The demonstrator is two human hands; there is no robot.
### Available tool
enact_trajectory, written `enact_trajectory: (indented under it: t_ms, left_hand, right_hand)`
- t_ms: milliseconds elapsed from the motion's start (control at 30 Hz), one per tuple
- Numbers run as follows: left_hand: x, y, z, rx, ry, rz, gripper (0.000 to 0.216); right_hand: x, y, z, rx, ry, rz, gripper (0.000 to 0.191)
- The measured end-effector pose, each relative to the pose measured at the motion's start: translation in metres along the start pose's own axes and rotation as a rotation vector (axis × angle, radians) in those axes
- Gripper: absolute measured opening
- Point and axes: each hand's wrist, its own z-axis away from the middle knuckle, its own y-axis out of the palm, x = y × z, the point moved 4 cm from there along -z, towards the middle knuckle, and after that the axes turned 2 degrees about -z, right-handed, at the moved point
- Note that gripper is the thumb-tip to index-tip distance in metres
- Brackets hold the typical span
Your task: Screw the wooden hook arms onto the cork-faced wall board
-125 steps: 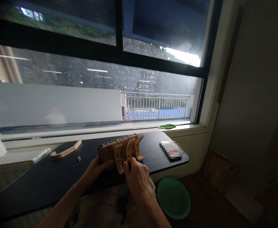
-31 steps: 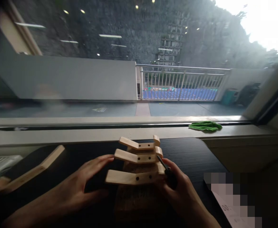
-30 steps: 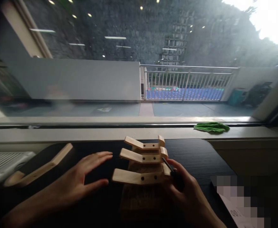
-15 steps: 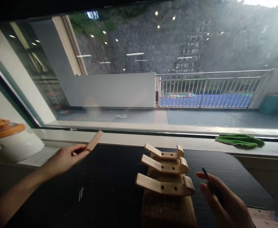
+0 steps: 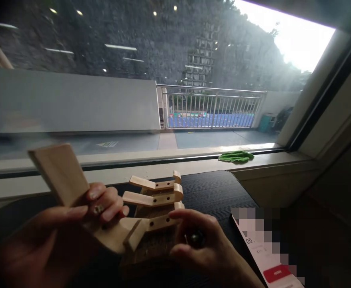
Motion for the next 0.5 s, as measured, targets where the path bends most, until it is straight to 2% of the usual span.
enact_trajectory:
  t_ms: [67,100,167,233,300,400,433,500]
  left_hand:
    - [0.007,0.018,0.002,-0.017,-0.064,0.032,0.016]
    - [0.011,0.025,0.002,-0.006,-0.081,-0.014,0.017]
    - [0.017,0.037,0.004,0.075,-0.091,-0.081,0.019]
    - [0.024,0.038,0.007,0.152,-0.087,-0.084,0.019]
    - [0.028,0.026,0.012,0.136,-0.05,-0.19,0.018]
    - [0.025,-0.006,0.021,-0.036,0.117,-0.596,0.038]
    - [0.021,-0.016,0.026,-0.122,0.183,-0.715,0.044]
    - [0.018,-0.027,0.033,-0.131,0.293,-0.899,0.05]
  right_hand:
    - [0.005,0.011,0.001,0.048,-0.026,-0.035,0.056]
    - [0.007,0.015,0.002,0.038,-0.043,-0.029,0.054]
    - [0.012,0.018,0.001,0.008,-0.065,0.032,0.036]
    - [0.017,0.013,0.001,-0.032,-0.099,0.102,0.024]
    - [0.02,0.002,0.0,-0.086,-0.118,0.179,0.022]
    - [0.023,-0.018,0.001,-0.138,-0.108,0.381,0.022]
    - [0.024,-0.022,0.001,-0.123,-0.1,0.457,0.023]
    - [0.022,-0.024,0.001,-0.062,-0.08,0.571,0.026]
